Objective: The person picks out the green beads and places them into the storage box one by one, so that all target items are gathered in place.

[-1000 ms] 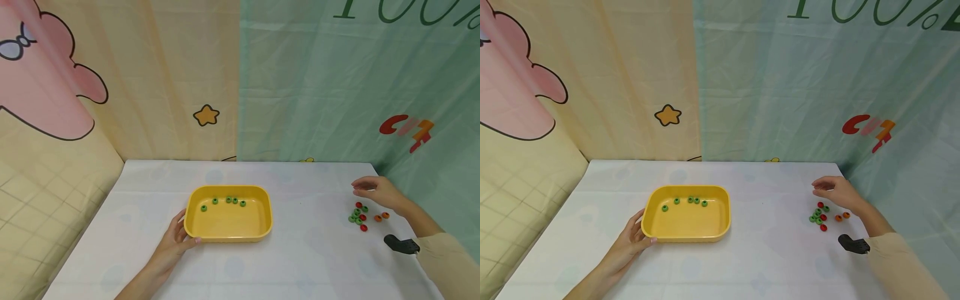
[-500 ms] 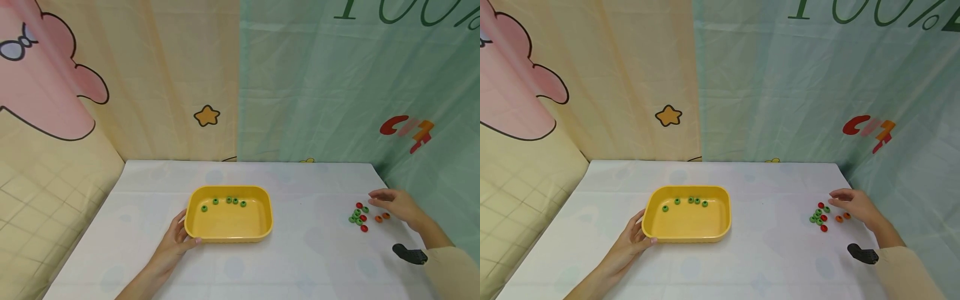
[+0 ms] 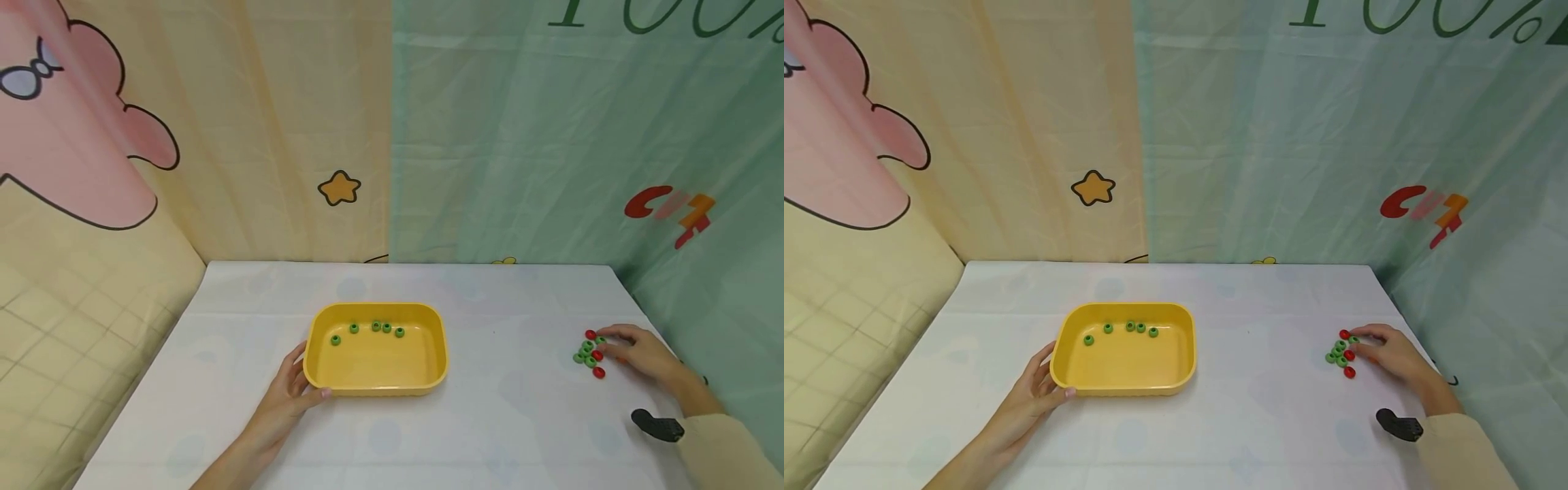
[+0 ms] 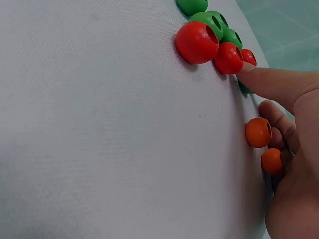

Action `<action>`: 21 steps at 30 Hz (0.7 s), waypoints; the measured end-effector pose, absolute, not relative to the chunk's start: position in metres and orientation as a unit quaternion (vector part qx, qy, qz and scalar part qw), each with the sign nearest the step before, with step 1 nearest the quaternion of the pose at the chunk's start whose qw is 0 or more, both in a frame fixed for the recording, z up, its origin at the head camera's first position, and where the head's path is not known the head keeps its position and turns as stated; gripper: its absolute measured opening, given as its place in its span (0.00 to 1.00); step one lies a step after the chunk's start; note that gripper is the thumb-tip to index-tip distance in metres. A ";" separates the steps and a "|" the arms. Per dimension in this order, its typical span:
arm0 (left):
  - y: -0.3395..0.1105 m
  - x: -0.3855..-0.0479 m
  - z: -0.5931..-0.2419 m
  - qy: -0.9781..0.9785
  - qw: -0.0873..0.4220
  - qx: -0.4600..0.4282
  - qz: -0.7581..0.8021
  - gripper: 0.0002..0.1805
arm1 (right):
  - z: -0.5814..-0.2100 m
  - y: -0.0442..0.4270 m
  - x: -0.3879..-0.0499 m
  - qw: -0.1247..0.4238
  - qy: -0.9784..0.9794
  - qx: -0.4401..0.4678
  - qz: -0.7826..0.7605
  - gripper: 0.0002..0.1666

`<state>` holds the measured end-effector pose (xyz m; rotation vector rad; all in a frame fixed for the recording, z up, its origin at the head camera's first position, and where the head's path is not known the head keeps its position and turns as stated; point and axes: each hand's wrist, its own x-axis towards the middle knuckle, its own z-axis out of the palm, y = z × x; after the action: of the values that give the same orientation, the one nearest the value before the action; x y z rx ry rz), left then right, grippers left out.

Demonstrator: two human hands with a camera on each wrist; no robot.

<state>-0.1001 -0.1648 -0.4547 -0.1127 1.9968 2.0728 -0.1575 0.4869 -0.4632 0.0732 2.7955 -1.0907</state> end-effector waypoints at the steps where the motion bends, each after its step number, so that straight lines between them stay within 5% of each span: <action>1: -0.165 -0.100 -0.455 0.688 0.130 -0.039 0.713 0.55 | -0.464 0.487 -0.158 0.069 0.929 0.022 -0.362 0.33; 21: -0.164 -0.101 -0.455 0.685 0.127 -0.045 0.716 0.55 | -0.454 0.494 -0.163 0.053 0.944 0.019 -0.325 0.30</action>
<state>-0.1006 -0.1636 -0.4545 -0.1320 1.9947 2.0836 -0.1634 0.4939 -0.4538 0.0586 2.8693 -0.9883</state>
